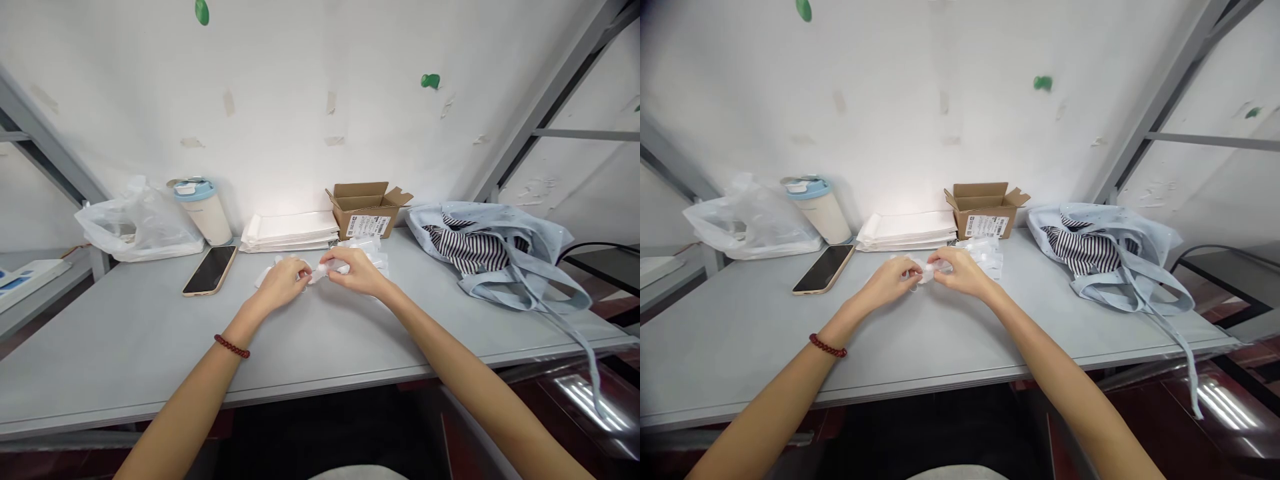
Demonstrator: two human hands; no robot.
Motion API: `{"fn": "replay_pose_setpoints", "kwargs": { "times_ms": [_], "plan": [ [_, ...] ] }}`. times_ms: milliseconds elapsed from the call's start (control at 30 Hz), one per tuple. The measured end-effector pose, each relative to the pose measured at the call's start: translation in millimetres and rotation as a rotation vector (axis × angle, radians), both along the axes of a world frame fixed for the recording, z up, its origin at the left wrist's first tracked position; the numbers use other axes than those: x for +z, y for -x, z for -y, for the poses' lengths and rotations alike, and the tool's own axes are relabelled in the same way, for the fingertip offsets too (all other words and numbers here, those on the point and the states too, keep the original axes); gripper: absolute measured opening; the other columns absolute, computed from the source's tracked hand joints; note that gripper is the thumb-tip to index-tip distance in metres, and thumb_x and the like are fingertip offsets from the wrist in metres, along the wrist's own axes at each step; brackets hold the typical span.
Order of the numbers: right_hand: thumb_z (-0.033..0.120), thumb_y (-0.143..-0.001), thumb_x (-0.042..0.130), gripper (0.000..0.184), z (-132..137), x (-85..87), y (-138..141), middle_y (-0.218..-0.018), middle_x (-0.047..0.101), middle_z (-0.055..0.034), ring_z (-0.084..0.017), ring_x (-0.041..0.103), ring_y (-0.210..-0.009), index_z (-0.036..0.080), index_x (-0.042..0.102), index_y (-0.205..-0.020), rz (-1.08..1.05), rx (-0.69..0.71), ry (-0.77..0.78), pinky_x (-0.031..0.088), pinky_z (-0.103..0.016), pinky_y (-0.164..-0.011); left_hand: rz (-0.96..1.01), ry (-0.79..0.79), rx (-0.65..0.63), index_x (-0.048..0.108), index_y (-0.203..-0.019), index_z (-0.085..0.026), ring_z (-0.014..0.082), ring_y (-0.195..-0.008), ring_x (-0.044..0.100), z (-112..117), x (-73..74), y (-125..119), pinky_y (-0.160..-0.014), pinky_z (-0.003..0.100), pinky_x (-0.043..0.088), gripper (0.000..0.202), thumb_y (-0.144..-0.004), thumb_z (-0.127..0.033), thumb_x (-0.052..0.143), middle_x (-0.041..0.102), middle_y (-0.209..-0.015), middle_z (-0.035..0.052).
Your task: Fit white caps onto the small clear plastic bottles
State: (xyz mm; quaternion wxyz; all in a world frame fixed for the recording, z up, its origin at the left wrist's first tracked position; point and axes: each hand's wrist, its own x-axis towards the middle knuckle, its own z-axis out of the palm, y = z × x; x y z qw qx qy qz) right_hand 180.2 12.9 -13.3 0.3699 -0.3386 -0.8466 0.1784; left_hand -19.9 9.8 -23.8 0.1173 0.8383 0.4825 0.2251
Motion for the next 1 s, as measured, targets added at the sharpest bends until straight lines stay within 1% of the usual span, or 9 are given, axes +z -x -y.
{"fn": "replay_pose_setpoints", "kwargs": {
  "times_ms": [67, 167, 333, 500, 600, 700, 833, 933, 1000],
  "plan": [
    [0.015, -0.073, 0.053, 0.018, -0.1, 0.7, 0.8, -0.087, 0.066, -0.0044, -0.017, 0.060, -0.082, 0.017, 0.063, -0.088, -0.040, -0.066, 0.027, 0.044, -0.024, -0.064, -0.021, -0.011, 0.073, 0.067, -0.081, -0.017, 0.0213, -0.079, 0.056, -2.5, 0.2, 2.9, -0.069, 0.031, 0.040, 0.023, -0.079, -0.027, 0.046, 0.065, -0.083, 0.0069],
    [0.019, -0.076, 0.053, 0.017, -0.4, 2.1, 1.3, -0.088, 0.067, -0.0056, -0.018, 0.061, -0.082, 0.016, 0.063, -0.089, -0.102, -0.155, 0.061, 0.043, -0.023, -0.057, 0.023, -0.063, 0.201, 0.065, -0.079, -0.017, 0.0214, -0.079, 0.056, -5.6, 3.3, 8.6, -0.070, 0.031, 0.040, 0.022, -0.078, -0.025, 0.045, 0.066, -0.084, 0.0070],
    [0.024, -0.079, 0.052, 0.017, 0.4, 3.0, 2.2, -0.091, 0.068, -0.0060, -0.019, 0.062, -0.086, 0.018, 0.062, -0.091, -0.173, -0.201, 0.076, 0.045, -0.025, -0.059, 0.110, -0.129, 0.341, 0.064, -0.076, -0.018, 0.0208, -0.079, 0.056, -6.0, 6.4, 11.7, -0.069, 0.030, 0.040, 0.020, -0.078, -0.026, 0.045, 0.066, -0.081, 0.0060],
    [0.027, -0.079, 0.053, 0.017, 0.7, 2.4, 3.0, -0.091, 0.068, -0.0061, -0.020, 0.062, -0.087, 0.018, 0.062, -0.091, -0.178, -0.204, 0.092, 0.046, -0.027, -0.062, -0.019, -0.110, 0.276, 0.063, -0.079, -0.018, 0.0249, -0.089, 0.055, -4.4, 0.9, 8.1, -0.070, 0.032, 0.040, 0.020, -0.079, -0.028, 0.045, 0.065, -0.087, 0.0085],
    [0.026, -0.080, 0.053, 0.018, 0.1, 1.6, 2.9, -0.092, 0.068, -0.0059, -0.019, 0.062, -0.087, 0.017, 0.062, -0.092, -0.175, -0.197, 0.100, 0.046, -0.027, -0.064, -0.012, -0.099, 0.268, 0.063, -0.081, -0.018, 0.0252, -0.091, 0.055, -4.3, 1.5, 7.7, -0.073, 0.033, 0.041, 0.021, -0.080, -0.028, 0.045, 0.065, -0.087, 0.0085],
    [0.027, -0.081, 0.053, 0.018, -0.4, 0.8, 3.0, -0.092, 0.068, -0.0059, -0.018, 0.062, -0.085, 0.017, 0.062, -0.093, -0.172, -0.186, 0.109, 0.045, -0.026, -0.064, 0.103, -0.050, 0.227, 0.064, -0.089, -0.017, 0.0218, -0.086, 0.056, -3.7, 6.7, 8.1, -0.075, 0.032, 0.042, 0.023, -0.078, -0.026, 0.046, 0.066, -0.089, 0.0068],
    [0.029, -0.081, 0.053, 0.020, 0.3, 1.0, 3.6, -0.093, 0.068, -0.0059, -0.019, 0.062, -0.086, 0.018, 0.062, -0.094, -0.176, -0.176, 0.126, 0.044, -0.025, -0.062, 0.333, 0.112, 0.098, 0.061, -0.104, -0.015, 0.0175, -0.082, 0.058, -1.0, 14.0, 6.0, -0.069, 0.028, 0.045, 0.034, -0.074, -0.025, 0.050, 0.066, -0.093, 0.0053],
    [0.030, -0.081, 0.053, 0.020, 1.3, 1.8, 4.1, -0.094, 0.068, -0.0060, -0.019, 0.062, -0.088, 0.018, 0.063, -0.093, -0.184, -0.164, 0.131, 0.044, -0.024, -0.060, 0.467, 0.169, 0.108, 0.061, -0.104, -0.013, 0.0184, -0.086, 0.059, -0.6, 16.4, 4.1, -0.070, 0.028, 0.045, 0.036, -0.075, -0.033, 0.053, 0.066, -0.094, 0.0070],
    [0.029, -0.081, 0.054, 0.019, 1.8, 2.1, 4.2, -0.093, 0.068, -0.0058, -0.019, 0.062, -0.088, 0.018, 0.063, -0.093, -0.188, -0.159, 0.134, 0.044, -0.024, -0.060, 0.515, 0.191, 0.134, 0.063, -0.099, -0.013, 0.0182, -0.082, 0.060, -1.8, 16.9, 4.3, -0.068, 0.028, 0.045, 0.036, -0.076, -0.038, 0.053, 0.067, -0.092, 0.0076]
  ]
}}
